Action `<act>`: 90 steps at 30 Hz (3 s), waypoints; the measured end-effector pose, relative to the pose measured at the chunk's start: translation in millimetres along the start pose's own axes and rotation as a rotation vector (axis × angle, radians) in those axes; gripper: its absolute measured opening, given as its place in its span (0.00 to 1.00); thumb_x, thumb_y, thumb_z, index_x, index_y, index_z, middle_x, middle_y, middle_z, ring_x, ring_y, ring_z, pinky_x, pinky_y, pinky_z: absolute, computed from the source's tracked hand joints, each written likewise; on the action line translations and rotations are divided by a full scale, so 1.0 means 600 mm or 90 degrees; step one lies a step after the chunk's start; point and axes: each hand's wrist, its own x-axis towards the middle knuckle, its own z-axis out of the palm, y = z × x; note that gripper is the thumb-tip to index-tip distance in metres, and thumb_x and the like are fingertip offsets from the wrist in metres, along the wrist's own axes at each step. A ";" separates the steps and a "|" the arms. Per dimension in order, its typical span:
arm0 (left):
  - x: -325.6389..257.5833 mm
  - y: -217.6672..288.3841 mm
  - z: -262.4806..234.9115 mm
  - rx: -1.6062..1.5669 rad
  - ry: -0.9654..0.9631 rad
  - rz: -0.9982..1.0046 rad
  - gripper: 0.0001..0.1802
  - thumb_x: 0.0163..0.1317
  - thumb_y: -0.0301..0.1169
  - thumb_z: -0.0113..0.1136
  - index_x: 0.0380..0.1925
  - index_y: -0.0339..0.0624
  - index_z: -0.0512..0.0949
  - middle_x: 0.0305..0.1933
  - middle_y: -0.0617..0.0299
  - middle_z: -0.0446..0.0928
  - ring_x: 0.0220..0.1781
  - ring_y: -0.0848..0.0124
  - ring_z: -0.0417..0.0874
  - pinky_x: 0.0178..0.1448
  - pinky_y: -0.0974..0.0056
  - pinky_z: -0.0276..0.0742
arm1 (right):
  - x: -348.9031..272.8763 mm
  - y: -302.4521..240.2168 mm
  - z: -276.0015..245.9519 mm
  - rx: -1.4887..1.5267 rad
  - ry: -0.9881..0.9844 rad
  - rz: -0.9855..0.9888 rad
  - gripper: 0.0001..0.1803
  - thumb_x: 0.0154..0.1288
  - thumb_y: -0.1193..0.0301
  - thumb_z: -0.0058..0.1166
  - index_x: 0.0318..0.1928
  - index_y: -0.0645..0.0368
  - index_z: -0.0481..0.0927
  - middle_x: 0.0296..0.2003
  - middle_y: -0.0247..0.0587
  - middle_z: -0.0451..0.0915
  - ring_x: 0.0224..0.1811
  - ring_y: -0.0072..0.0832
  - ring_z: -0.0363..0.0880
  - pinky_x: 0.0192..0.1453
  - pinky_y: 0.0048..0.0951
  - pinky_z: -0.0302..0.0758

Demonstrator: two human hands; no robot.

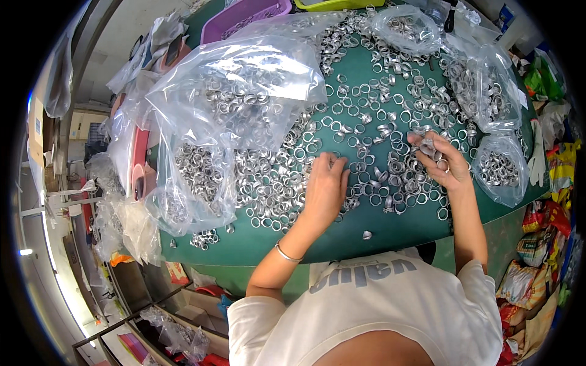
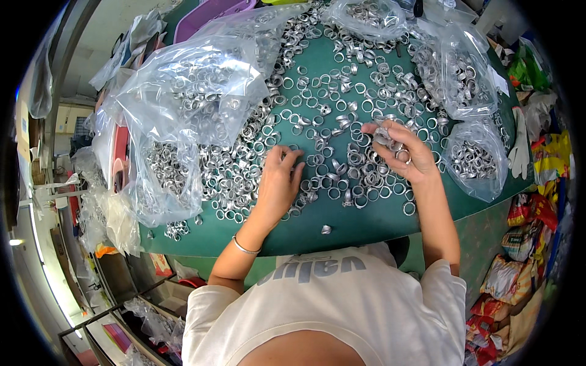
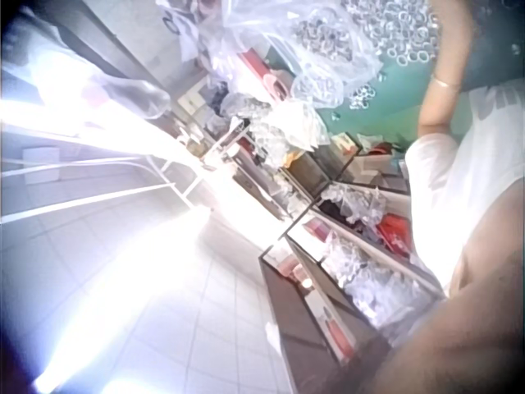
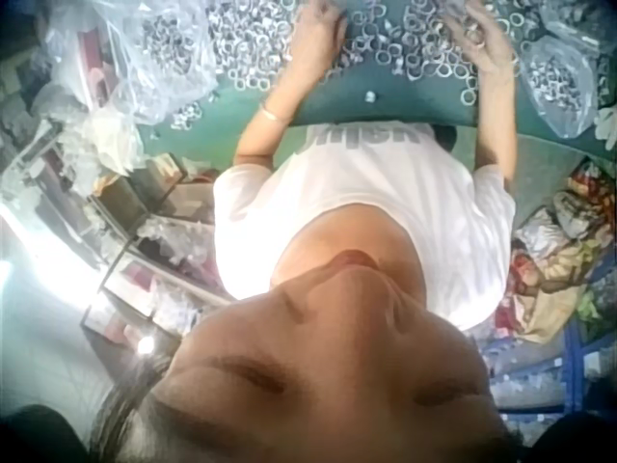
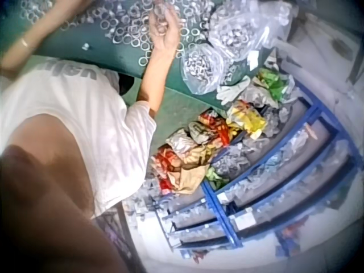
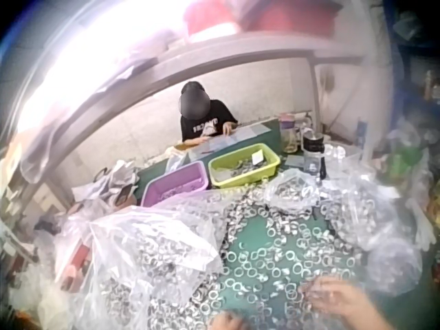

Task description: The person picks up metal rings from a large pile on a green table and moves them into smaller groups by hand.

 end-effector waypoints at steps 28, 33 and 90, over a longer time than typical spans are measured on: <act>0.166 -0.053 0.033 0.025 0.004 0.065 0.17 0.51 0.21 0.61 0.44 0.33 0.75 0.41 0.48 0.70 0.46 0.49 0.73 0.50 0.55 0.72 | 0.153 -0.055 -0.011 -0.889 0.184 -0.248 0.09 0.55 0.71 0.62 0.37 0.60 0.83 0.23 0.36 0.78 0.21 0.23 0.74 0.25 0.26 0.68; 0.178 -0.082 0.060 0.018 -0.055 0.043 0.18 0.48 0.21 0.64 0.41 0.35 0.75 0.40 0.48 0.70 0.45 0.49 0.74 0.49 0.55 0.72 | 0.168 -0.043 0.025 -1.141 0.229 -0.292 0.10 0.51 0.71 0.64 0.34 0.62 0.82 0.31 0.47 0.81 0.32 0.40 0.79 0.40 0.34 0.73; 0.170 0.007 0.125 0.097 -0.171 0.201 0.26 0.60 0.39 0.57 0.56 0.40 0.69 0.68 0.47 0.57 0.68 0.43 0.57 0.67 0.45 0.57 | -0.108 -0.001 0.038 -1.363 0.220 -0.284 0.38 0.45 0.59 0.67 0.57 0.59 0.69 0.61 0.49 0.61 0.64 0.51 0.56 0.65 0.50 0.55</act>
